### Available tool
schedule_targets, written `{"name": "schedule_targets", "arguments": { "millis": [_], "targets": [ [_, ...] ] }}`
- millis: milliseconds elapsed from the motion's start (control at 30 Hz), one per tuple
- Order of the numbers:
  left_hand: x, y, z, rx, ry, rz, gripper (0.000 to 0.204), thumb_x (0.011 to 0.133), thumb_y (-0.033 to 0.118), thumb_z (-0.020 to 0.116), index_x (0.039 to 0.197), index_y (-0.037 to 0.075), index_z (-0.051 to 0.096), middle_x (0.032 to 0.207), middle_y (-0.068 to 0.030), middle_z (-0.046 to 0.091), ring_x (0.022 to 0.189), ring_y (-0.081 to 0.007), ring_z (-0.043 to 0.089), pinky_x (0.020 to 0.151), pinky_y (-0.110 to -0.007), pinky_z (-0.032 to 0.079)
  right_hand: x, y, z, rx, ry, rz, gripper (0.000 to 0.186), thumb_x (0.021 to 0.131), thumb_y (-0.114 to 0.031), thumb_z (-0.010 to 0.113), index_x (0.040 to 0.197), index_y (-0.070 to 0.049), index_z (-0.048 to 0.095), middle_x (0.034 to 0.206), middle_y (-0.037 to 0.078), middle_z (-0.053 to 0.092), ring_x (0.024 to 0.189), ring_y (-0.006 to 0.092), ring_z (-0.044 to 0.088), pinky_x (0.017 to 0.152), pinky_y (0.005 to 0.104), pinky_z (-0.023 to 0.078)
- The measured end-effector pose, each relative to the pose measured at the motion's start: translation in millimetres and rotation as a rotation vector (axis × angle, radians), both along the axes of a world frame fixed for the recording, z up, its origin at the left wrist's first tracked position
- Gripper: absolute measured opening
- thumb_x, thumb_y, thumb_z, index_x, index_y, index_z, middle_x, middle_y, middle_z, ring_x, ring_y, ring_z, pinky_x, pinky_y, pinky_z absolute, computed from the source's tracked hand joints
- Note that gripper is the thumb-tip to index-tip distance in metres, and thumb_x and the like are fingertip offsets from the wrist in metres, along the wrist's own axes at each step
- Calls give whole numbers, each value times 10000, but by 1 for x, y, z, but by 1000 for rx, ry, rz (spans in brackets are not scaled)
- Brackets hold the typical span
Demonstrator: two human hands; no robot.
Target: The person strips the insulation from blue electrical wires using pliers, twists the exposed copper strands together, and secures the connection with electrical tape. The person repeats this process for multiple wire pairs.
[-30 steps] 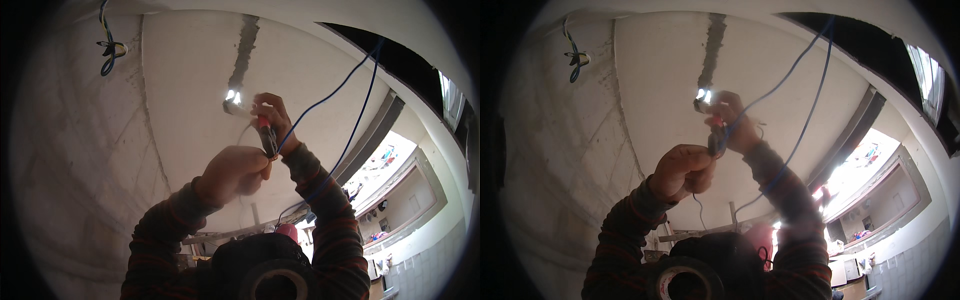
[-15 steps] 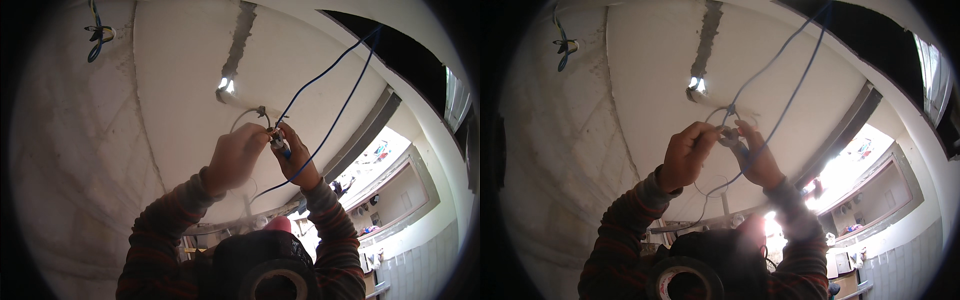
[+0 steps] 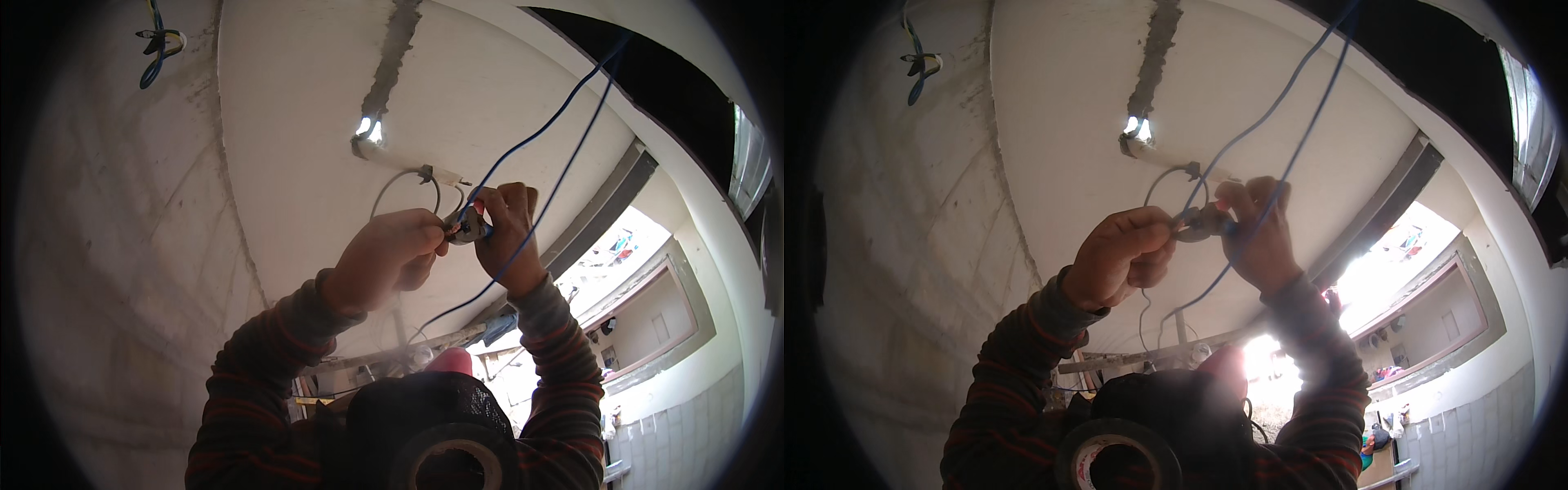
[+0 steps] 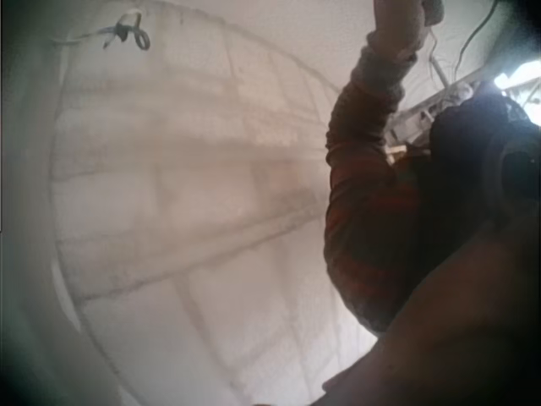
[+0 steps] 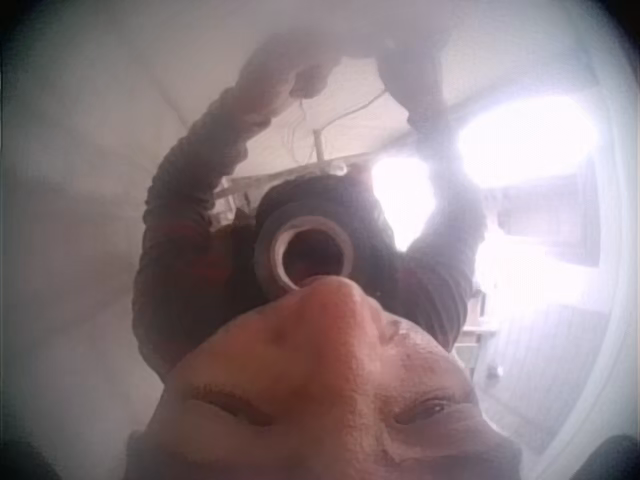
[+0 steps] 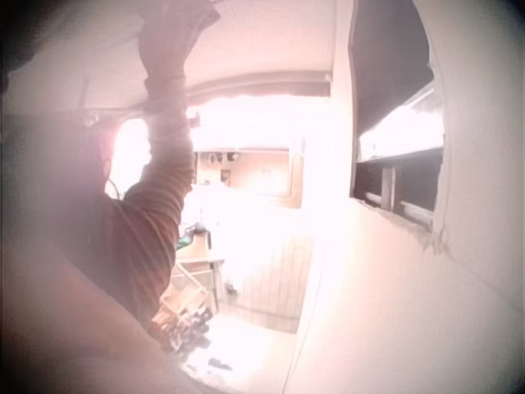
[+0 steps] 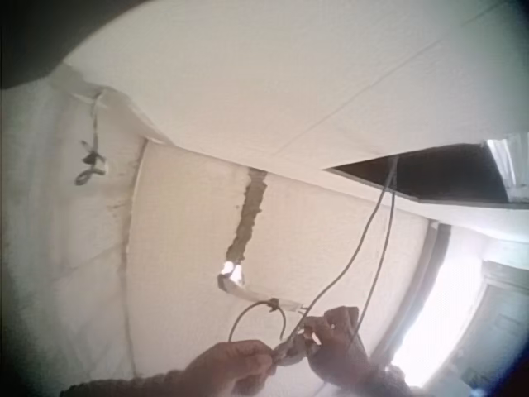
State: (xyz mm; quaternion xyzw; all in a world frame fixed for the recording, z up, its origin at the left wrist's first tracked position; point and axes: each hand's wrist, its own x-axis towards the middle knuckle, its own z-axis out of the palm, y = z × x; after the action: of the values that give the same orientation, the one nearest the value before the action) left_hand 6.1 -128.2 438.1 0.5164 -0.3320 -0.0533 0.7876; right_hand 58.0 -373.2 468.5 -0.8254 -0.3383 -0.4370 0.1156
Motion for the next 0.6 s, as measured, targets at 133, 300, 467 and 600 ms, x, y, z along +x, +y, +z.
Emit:
{"name": "schedule_targets", "arguments": {
  "millis": [133, 300, 467, 600],
  "targets": [
    [3, 3, -5, -218, 255, -156, 179, 1166, 195, 560, 1131, 45, 651, 733, 44, 453, 552, -61, 321, 493, -268, 272, -1, -2, 9, -74, 11, 92, 450, 844, 69, 782, 1250, -85, 664, 1349, 170, 640, 1281, 416, 590, 1008, 527, 495],
    [13, 4, -13, -216, 47, -86, 197, 1174, 226, 574, 1169, 46, 654, 754, 44, 446, 556, -64, 330, 498, -265, 276, -12, -6, 6, -170, 317, 32, 430, 915, 93, 699, 1309, -68, 632, 1262, 199, 745, 1236, 387, 709, 1085, 526, 492],
    [11, 3, -10, -299, 260, -224, 228, 1179, 258, 577, 1198, 42, 649, 759, 49, 428, 557, -65, 325, 501, -265, 282, -10, -2, -2, 23, 351, 145, 248, 972, 17, 662, 1206, -62, 648, 1099, 125, 746, 1049, 348, 743, 902, 442, 553],
    [1, 1, -3, -303, 373, -266, 232, 1180, 261, 566, 1202, 45, 646, 766, 52, 417, 562, -64, 323, 503, -266, 285, 4, -2, -5, -37, 166, 233, 230, 937, 33, 695, 1149, -54, 666, 1032, 141, 727, 925, 377, 723, 805, 455, 572]
  ]
}}
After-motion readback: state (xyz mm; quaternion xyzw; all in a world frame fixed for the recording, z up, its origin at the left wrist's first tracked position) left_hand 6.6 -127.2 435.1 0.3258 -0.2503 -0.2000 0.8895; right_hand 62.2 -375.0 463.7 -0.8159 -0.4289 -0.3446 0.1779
